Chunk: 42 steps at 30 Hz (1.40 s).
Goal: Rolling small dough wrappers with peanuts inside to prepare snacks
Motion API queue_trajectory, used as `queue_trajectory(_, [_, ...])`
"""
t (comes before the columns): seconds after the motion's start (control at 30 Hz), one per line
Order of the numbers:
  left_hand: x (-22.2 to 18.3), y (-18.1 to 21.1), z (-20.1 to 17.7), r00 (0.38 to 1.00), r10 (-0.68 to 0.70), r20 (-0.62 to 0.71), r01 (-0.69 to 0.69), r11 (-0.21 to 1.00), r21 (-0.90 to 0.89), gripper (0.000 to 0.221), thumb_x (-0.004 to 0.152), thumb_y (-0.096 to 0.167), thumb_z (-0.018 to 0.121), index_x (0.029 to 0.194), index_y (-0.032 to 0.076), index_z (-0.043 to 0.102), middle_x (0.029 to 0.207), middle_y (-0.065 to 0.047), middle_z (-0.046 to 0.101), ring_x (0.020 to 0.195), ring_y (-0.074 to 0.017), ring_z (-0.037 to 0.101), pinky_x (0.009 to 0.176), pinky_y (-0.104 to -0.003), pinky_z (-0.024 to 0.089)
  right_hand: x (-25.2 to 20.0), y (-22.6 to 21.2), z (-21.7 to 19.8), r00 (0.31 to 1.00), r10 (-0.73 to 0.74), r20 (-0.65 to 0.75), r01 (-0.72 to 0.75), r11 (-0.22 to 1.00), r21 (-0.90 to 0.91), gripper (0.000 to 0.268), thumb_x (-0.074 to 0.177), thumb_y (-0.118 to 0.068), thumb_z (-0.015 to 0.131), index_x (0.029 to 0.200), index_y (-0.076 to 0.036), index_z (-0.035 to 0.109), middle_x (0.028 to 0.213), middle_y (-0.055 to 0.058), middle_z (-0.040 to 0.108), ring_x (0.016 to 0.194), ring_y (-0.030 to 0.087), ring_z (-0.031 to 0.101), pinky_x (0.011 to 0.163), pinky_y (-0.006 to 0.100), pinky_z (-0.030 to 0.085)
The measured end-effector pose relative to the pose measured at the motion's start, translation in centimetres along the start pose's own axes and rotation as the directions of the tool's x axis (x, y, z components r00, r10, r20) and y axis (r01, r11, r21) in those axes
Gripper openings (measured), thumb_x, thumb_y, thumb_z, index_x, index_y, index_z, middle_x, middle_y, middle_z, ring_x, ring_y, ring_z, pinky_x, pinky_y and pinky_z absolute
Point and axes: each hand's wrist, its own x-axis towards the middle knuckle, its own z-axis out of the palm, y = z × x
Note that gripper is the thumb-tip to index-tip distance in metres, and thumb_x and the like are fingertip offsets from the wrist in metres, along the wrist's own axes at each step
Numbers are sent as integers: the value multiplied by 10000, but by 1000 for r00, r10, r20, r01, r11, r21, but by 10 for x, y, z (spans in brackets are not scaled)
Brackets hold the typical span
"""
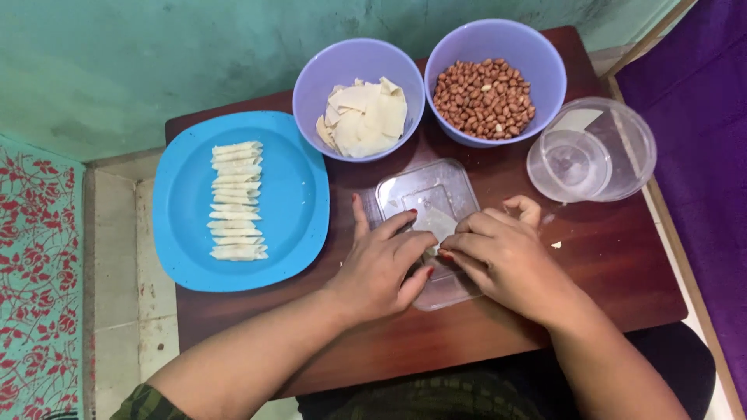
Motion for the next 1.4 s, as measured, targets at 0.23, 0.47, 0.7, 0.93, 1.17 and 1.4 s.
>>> queue_trajectory(0.23, [-6,-13,18,995,49,-82,-45,998,42,287,917,257,655,1176,134,659,1072,-80,731,1254,-346,586,1078,-836,-48,-8,32,35,991,-97,-94,88,991,-99,98,883,-329,734,870,-232,734,864,-50,667,819,139,650,995,513,283])
queue_trajectory(0.47, [-5,-16,22,988,71,-139,-67,997,31,182,903,255,690,1027,129,733,1049,-57,747,1232,-322,592,1090,-824,-76,-9,28,29,995,-86,-47,81,991,-109,66,865,-255,727,861,-197,759,828,-13,657,786,176,642,967,521,283])
queue_trajectory(0.7, [-3,-16,27,982,58,-179,-56,998,18,121,897,222,721,909,107,758,1001,-59,757,1180,-309,627,1083,-834,-68,-8,30,33,996,-62,-63,58,996,-63,86,882,-283,734,881,-200,756,845,-24,665,815,166,655,976,518,284])
queue_trajectory(0.93, [-1,-19,29,988,55,-145,-48,998,47,116,904,203,693,883,118,770,987,-45,762,1159,-290,636,1067,-852,-83,-9,32,36,997,-11,-74,13,1000,19,68,838,-258,779,851,-204,739,829,-45,694,822,156,682,983,481,286])
queue_trajectory(1.17, [3,-15,25,987,98,-128,-82,989,121,137,951,161,633,936,70,734,995,-95,717,1161,-318,617,1061,-856,-69,-6,29,29,997,-74,-39,73,997,-26,89,869,-274,743,883,-187,733,865,-27,700,847,164,681,981,499,283])
queue_trajectory(1.4, [0,-17,29,991,27,-130,-21,999,46,165,986,190,592,953,74,704,995,-99,690,1164,-309,620,1087,-818,-88,-4,24,23,995,-97,18,97,995,-13,217,860,-341,761,960,-150,739,905,19,698,874,203,678,994,522,274])
